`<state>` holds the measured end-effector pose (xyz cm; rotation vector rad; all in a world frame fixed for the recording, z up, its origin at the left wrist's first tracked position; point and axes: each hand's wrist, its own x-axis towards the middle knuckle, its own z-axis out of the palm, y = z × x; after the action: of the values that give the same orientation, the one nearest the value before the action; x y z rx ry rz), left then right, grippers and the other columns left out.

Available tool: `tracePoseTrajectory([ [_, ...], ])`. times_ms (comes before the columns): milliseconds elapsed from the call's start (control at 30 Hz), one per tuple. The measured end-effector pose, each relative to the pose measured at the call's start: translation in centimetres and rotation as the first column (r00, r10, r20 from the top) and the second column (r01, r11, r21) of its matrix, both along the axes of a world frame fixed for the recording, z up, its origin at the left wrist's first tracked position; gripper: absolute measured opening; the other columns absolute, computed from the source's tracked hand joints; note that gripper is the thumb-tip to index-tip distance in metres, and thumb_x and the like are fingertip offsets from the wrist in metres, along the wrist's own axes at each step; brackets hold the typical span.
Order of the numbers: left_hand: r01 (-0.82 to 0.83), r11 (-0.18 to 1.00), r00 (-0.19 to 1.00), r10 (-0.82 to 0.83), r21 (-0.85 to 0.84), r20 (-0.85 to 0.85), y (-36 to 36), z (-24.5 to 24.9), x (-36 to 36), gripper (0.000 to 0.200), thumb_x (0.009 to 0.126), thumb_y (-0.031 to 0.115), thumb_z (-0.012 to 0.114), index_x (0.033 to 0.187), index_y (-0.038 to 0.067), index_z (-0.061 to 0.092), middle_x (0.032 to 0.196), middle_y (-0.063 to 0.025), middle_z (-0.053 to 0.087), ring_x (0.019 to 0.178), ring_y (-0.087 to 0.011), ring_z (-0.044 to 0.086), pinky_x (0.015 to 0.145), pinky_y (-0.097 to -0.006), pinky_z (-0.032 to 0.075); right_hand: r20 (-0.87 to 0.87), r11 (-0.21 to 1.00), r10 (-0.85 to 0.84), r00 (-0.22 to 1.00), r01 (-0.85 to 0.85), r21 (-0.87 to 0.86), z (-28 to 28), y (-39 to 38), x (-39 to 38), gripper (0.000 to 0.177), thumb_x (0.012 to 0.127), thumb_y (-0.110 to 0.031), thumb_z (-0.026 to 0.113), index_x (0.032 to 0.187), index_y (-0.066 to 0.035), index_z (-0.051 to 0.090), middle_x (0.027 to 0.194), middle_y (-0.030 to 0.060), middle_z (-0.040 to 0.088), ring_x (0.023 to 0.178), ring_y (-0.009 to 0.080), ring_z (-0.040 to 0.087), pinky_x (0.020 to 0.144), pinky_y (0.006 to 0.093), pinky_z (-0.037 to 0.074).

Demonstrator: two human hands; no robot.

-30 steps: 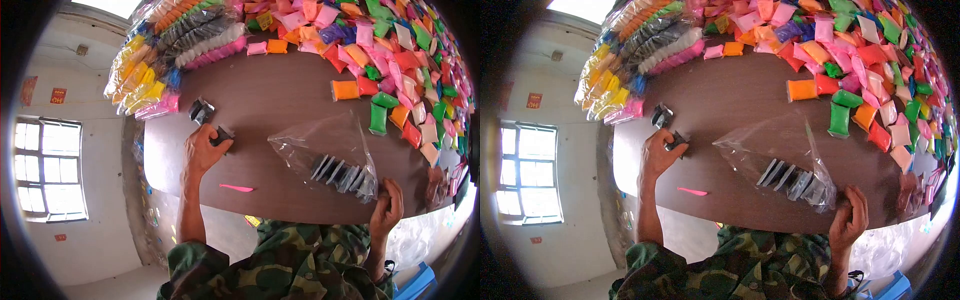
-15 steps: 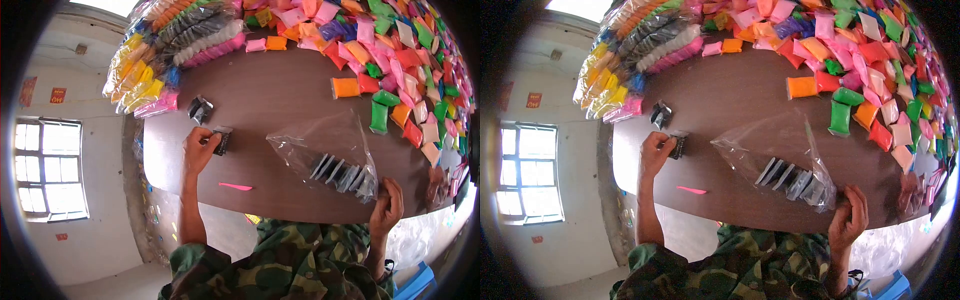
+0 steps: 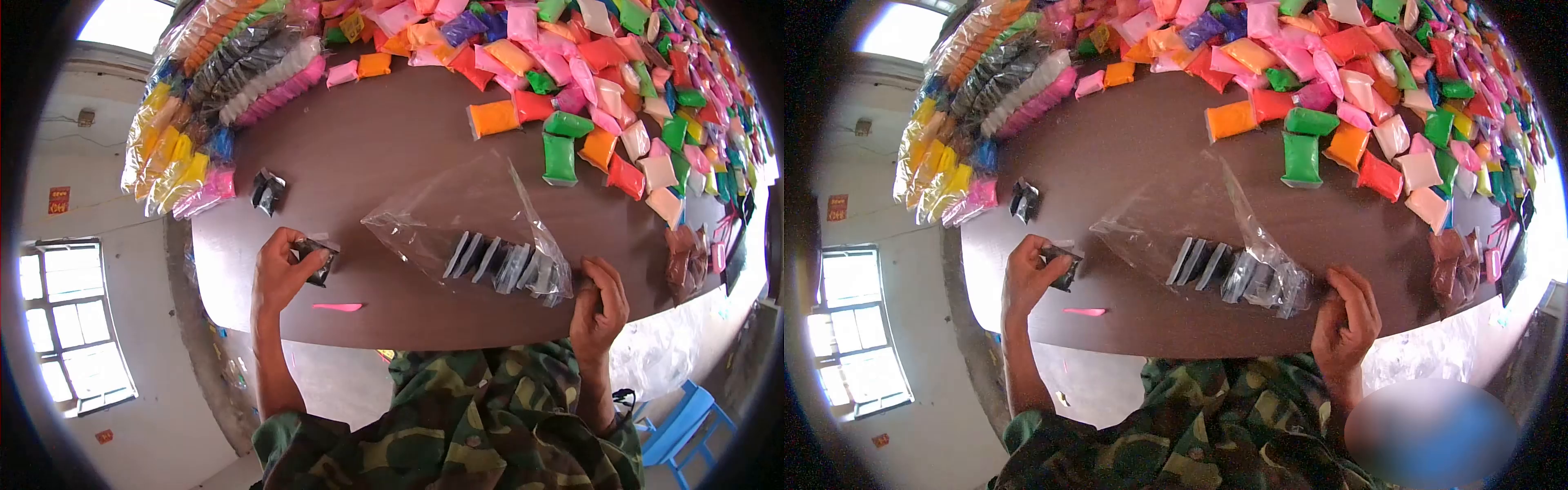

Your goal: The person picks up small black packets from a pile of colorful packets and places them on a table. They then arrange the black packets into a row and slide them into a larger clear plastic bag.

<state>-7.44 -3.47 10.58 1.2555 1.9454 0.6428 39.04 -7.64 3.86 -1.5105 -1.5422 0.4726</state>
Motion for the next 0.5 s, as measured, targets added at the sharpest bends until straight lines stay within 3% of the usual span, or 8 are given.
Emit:
tracePoseTrajectory([
  [167, -0.022, 0.995, 0.982, 0.004, 0.092, 0.191, -2.0, 5.3, 4.7, 0.041, 0.087, 0.01, 0.082, 0.121, -0.003, 0.064, 0.095, -0.0062, 0.073, 0.078, -0.0086, 0.067, 0.066, -0.0241, 0.053, -0.047, 1.0, -0.023, 0.999, 0.023, -0.001, 0.1, 0.0, 0.0, 0.031, 0.091, 0.012, 0.058, 0.116, 0.004, 0.074, 0.12, 0.0225, 0.075, 0.111, 0.0333, 0.074, 0.096, 0.0386, 0.056],
  [200, -0.055, 0.998, 0.973, 0.056, -0.008, 0.222, -2.4, 6.6, 5.3, 0.044, 0.085, 0.012, 0.084, 0.122, -0.002, 0.064, 0.098, -0.0061, 0.073, 0.082, -0.0098, 0.068, 0.073, -0.0259, 0.056, -0.057, 0.999, -0.043, 0.997, 0.043, -0.003, 0.0, -0.1, 0.2, 0.03, 0.091, 0.012, 0.059, 0.116, 0.004, 0.074, 0.12, 0.0224, 0.075, 0.11, 0.0333, 0.074, 0.096, 0.0386, 0.056],
  [333, -0.027, 0.989, 0.895, -0.041, 0.145, 0.444, -3.9, 6.4, 9.6, 0.046, 0.08, 0.014, 0.088, 0.117, -0.001, 0.066, 0.102, -0.0061, 0.072, 0.088, -0.012, 0.068, 0.081, -0.0291, 0.057, -0.077, 0.996, 0.022, 0.997, -0.016, 0.082, 2.3, -1.3, 0.2, 0.027, 0.091, 0.008, 0.065, 0.115, 0.001, 0.075, 0.118, 0.0209, 0.076, 0.107, 0.0327, 0.075, 0.092, 0.0395, 0.059],
  [400, 0.073, 0.966, 0.921, -0.161, 0.247, 0.355, -4.1, 6.2, 11.7, 0.048, 0.076, 0.014, 0.092, 0.114, -0.001, 0.066, 0.1, -0.0077, 0.072, 0.088, -0.0137, 0.069, 0.078, -0.0302, 0.057, -0.073, 0.936, 0.32, 0.944, -0.304, 0.176, 5.3, -1.2, -1.3, 0.028, 0.089, 0.001, 0.071, 0.117, -0.001, 0.075, 0.116, 0.0191, 0.076, 0.103, 0.0314, 0.075, 0.085, 0.041, 0.062],
  [467, 0.168, 0.924, 0.911, -0.278, 0.343, 0.303, -3.9, 5.9, 13.8, 0.05, 0.074, 0.015, 0.094, 0.113, -0.001, 0.067, 0.101, -0.0104, 0.072, 0.088, -0.0159, 0.07, 0.077, -0.0309, 0.056, -0.055, 0.831, 0.556, 0.829, -0.554, 0.051, 8.0, -1.0, -2.7, 0.038, 0.086, -0.013, 0.083, 0.121, 0.0, 0.074, 0.115, 0.0186, 0.075, 0.102, 0.0309, 0.076, 0.082, 0.0415, 0.063],
  [500, 0.199, 0.897, 0.902, -0.325, 0.395, 0.283, -4.0, 5.7, 14.9, 0.051, 0.074, 0.015, 0.095, 0.113, -0.001, 0.067, 0.101, -0.0116, 0.072, 0.088, -0.0171, 0.07, 0.077, -0.0312, 0.056, -0.08, 0.818, 0.575, 0.814, -0.573, 0.05, 8.3, -1.3, -3.8, 0.05, 0.085, -0.02, 0.087, 0.128, 0.0, 0.071, 0.118, 0.0198, 0.073, 0.101, 0.0319, 0.075, 0.082, 0.0414, 0.063],
])
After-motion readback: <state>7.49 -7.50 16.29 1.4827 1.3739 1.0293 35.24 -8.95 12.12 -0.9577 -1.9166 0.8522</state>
